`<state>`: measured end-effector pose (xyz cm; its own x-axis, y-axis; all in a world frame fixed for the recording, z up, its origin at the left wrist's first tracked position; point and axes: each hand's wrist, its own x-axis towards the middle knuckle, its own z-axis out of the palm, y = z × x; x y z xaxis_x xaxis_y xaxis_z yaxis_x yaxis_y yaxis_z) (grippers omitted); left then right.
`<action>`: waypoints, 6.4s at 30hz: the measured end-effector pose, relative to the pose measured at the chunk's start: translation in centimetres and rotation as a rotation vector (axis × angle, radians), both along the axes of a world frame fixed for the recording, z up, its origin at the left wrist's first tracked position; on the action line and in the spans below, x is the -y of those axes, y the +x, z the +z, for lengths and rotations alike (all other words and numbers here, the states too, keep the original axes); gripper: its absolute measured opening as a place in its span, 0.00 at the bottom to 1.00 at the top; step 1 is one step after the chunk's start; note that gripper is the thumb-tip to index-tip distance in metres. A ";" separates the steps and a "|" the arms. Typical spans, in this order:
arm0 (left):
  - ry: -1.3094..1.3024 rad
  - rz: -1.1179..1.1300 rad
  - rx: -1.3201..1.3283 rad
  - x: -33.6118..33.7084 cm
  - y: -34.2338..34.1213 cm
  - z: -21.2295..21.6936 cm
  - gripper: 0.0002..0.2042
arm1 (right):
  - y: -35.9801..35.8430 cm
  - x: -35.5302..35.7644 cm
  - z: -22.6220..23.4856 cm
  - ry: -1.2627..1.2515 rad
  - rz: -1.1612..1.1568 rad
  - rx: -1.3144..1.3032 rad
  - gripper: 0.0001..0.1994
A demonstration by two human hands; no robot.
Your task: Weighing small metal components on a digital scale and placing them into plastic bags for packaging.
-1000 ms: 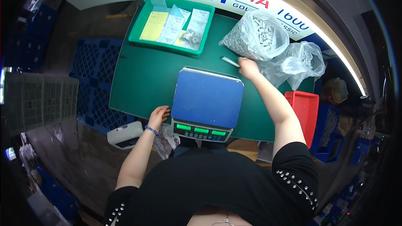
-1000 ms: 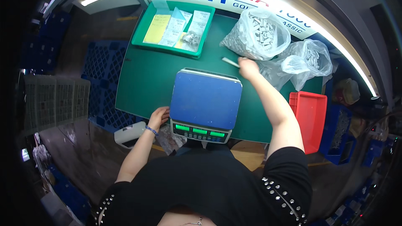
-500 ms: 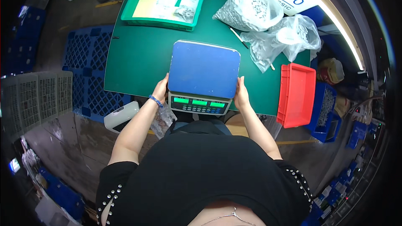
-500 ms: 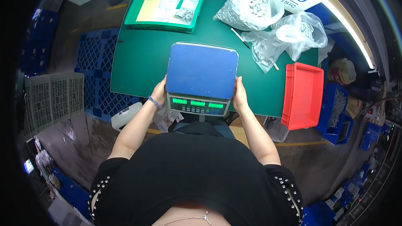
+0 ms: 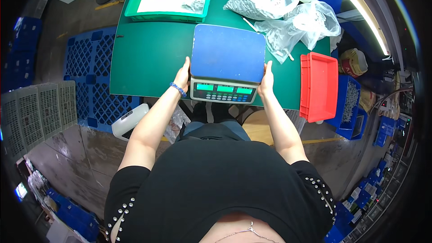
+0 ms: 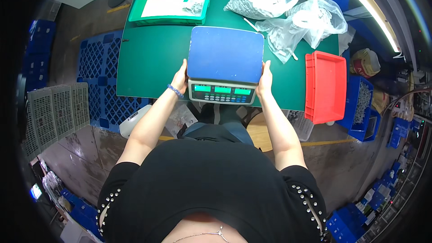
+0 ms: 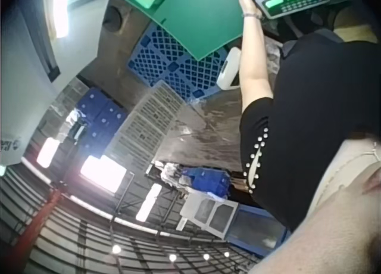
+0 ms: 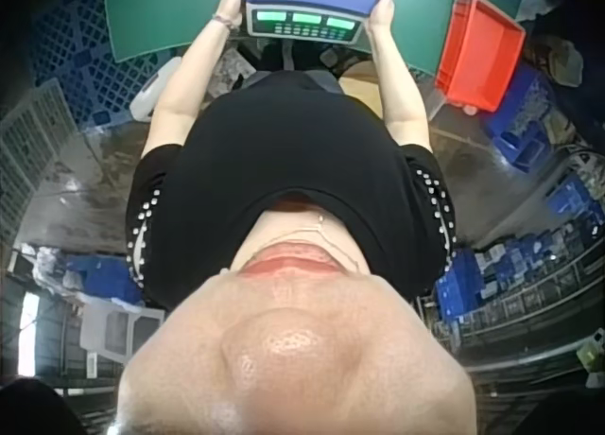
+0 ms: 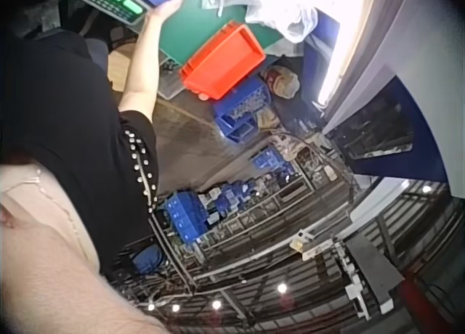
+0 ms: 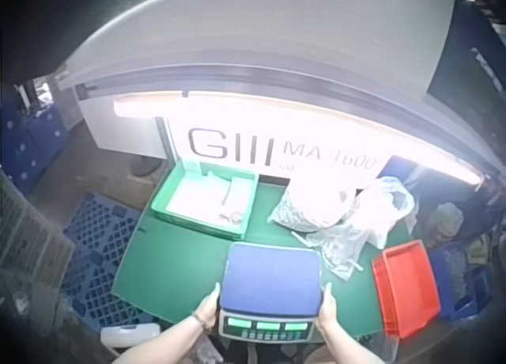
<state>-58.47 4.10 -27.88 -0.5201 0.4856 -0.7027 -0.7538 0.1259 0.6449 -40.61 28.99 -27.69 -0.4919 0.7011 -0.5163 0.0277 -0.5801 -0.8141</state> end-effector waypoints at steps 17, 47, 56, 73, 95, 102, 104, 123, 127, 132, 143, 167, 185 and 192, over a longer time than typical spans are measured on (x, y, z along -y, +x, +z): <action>-0.033 -0.086 -0.003 4.6 -0.1 -2.7 0.18 | 1.8 -0.8 -1.5 -0.177 0.133 0.083 0.17; -0.099 0.258 -0.536 4.7 5.5 8.4 0.11 | -5.3 -18.3 5.5 0.693 -0.226 0.673 0.26; 0.134 -0.422 -1.358 -17.7 8.2 22.3 0.28 | 2.4 -14.9 16.7 1.034 0.024 -0.212 0.05; 0.694 -0.994 -0.373 -40.8 25.8 26.5 0.12 | 27.0 -11.5 8.0 -0.084 -0.372 -0.963 0.31; 0.037 -0.860 0.003 -50.3 23.6 3.6 0.21 | 27.9 -22.9 18.1 1.150 -0.399 0.603 0.10; 0.025 -0.855 -0.116 -48.4 23.7 5.1 0.24 | 26.4 -24.0 22.4 1.439 -0.394 0.695 0.07; -0.013 -0.909 -0.121 -48.0 23.5 5.9 0.20 | 26.2 -24.4 22.8 1.483 -0.371 0.762 0.06; 0.240 -0.895 0.076 -27.1 16.2 13.0 0.13 | 25.6 -24.3 25.6 1.834 -0.385 0.970 0.08; 0.268 -0.841 0.099 -22.7 14.4 12.8 0.14 | 26.0 -24.3 27.9 1.868 -0.660 0.850 0.10; 0.300 -0.802 0.091 -19.2 13.3 12.9 0.14 | 27.3 -22.6 29.9 1.510 -0.698 0.724 0.14; 0.443 -0.755 0.433 -18.2 18.4 12.4 0.30 | 29.4 -3.4 16.9 0.129 -0.429 -0.537 0.20; 0.613 -0.489 -0.570 -22.0 16.3 21.3 0.28 | 20.5 -8.7 18.0 0.478 -0.263 -0.585 0.19; 0.337 -0.107 0.142 -21.8 22.2 13.7 0.10 | 21.4 -24.5 13.4 -0.124 0.687 -0.217 0.11; 0.431 -0.084 0.046 -24.1 24.9 14.9 0.20 | 22.3 -23.7 12.1 -0.088 0.465 -0.254 0.13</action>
<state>-33.62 28.16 -13.02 -0.4393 0.7786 -0.4481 -0.7816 -0.0852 0.6180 -18.33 52.65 -15.62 -0.8573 0.3388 -0.3877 0.1065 -0.6201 -0.7773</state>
